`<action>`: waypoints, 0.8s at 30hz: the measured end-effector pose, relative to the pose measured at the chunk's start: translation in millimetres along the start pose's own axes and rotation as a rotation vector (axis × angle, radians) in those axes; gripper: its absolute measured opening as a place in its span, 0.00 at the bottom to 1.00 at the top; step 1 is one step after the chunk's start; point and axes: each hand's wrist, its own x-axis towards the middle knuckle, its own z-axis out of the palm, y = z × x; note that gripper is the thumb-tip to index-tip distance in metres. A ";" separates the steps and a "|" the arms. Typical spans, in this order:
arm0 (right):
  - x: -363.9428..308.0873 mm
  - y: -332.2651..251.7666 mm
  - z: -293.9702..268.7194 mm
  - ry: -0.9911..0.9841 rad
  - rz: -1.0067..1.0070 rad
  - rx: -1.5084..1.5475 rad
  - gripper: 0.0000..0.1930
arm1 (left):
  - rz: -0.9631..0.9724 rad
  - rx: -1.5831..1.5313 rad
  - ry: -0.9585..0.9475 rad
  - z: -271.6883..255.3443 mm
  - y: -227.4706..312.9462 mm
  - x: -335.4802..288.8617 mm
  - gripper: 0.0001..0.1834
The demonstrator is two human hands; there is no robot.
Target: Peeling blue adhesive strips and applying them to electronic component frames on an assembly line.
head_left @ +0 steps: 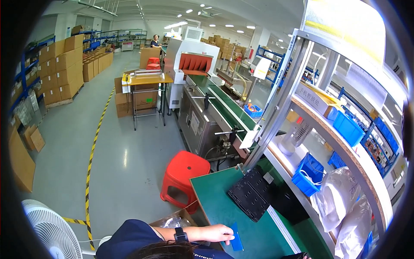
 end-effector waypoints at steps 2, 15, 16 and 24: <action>2.1 -1.3 -2.2 -0.005 0.006 -0.009 0.47 | 0.070 -0.003 0.084 1.4 -3.7 0.8 0.15; 1.3 -4.9 -4.9 -0.076 0.100 0.003 0.52 | 0.036 0.062 0.086 -13.0 7.3 -4.7 0.16; 3.6 -6.9 -4.3 -0.074 0.097 0.000 0.52 | 0.072 0.064 0.114 -17.6 7.0 -2.3 0.16; -4.6 -11.7 -6.3 0.006 0.056 0.007 0.47 | 0.095 0.145 0.170 -35.8 32.0 0.7 0.16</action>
